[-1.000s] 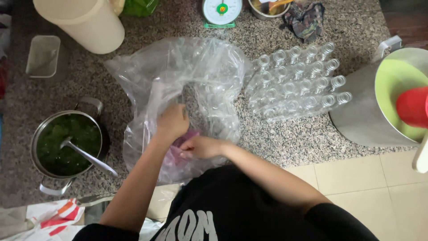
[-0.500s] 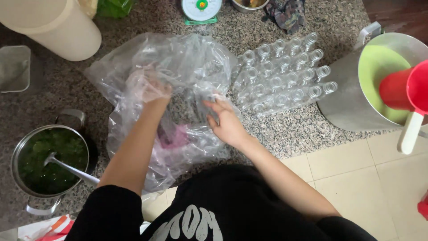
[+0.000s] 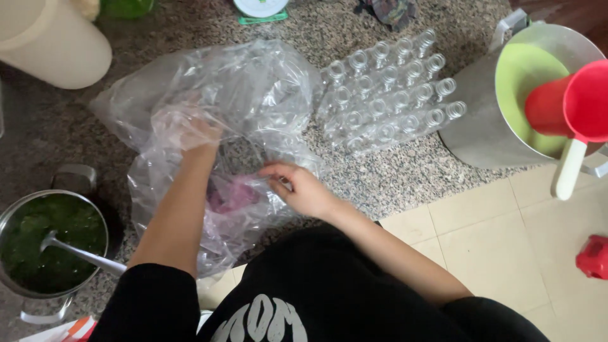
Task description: Organizing small clear plastic bottles on a kitchen counter in a bakery.
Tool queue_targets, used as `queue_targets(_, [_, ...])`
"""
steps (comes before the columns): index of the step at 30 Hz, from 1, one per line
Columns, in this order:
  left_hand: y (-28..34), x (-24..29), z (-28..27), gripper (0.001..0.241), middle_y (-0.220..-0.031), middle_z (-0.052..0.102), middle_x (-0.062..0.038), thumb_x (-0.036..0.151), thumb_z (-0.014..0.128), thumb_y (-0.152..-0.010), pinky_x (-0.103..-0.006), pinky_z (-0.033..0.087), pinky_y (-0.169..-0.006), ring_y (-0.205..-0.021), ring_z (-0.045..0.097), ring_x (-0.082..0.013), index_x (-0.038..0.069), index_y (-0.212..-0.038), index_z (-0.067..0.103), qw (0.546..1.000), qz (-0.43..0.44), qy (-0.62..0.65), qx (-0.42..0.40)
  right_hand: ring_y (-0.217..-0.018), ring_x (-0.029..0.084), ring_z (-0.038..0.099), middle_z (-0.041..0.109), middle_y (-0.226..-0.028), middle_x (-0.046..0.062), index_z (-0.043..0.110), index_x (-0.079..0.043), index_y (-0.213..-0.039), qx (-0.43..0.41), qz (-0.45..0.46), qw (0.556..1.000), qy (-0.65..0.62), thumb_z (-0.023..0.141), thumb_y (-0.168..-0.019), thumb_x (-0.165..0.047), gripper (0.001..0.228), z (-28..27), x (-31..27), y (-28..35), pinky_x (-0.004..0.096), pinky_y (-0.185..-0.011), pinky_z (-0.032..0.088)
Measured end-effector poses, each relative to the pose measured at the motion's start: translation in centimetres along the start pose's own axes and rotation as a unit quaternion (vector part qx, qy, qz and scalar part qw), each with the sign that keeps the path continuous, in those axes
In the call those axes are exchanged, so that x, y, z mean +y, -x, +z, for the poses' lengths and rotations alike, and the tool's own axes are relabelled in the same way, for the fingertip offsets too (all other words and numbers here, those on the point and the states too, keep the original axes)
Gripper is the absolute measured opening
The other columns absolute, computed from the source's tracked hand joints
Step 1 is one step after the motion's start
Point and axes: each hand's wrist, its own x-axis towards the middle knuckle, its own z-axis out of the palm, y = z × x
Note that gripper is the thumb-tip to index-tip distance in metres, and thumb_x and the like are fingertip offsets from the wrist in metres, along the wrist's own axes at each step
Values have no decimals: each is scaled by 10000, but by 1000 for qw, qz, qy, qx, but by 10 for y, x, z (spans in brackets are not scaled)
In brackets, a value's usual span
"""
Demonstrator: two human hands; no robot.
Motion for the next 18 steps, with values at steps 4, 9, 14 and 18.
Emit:
queue_targets(4, [6,31,-4,900,-1535,445,-213,559,727,-838,-557,303,-1158,-1410,391,-444,151,-1577,415,878,46,-473,58,-1066,244,721,700,-1282,104,661,-103,-1286,-41,19,999,-8,612,-963,-72,328,-1,-11,2,343,-910,569])
queue_targets(9, [8,39,-14,740,-1501,508,-219,550,694,-906,-550,345,-1143,-1379,453,-430,123,-1487,525,871,41,-490,-6,-1064,268,721,710,-1248,120,663,-90,-1274,-55,-16,998,9,622,-960,-57,319,7,-1,-6,355,-913,569])
queue_targets(14, [51,87,-17,558,-1292,611,-196,493,613,-989,-615,441,-1002,-1191,581,-379,58,-1337,594,962,-149,-191,-123,-1103,300,715,669,-1303,138,639,-106,-1315,-3,-41,999,23,625,-945,-24,379,9,-9,-19,371,-917,585])
queue_targets(18, [115,214,0,488,-1146,678,-96,496,506,-976,-513,516,-886,-1052,642,-277,106,-1245,623,849,-416,277,-172,-1186,348,641,507,-1493,143,545,-176,-1421,1,-77,995,66,707,-855,-60,600,3,-44,-17,404,-954,555])
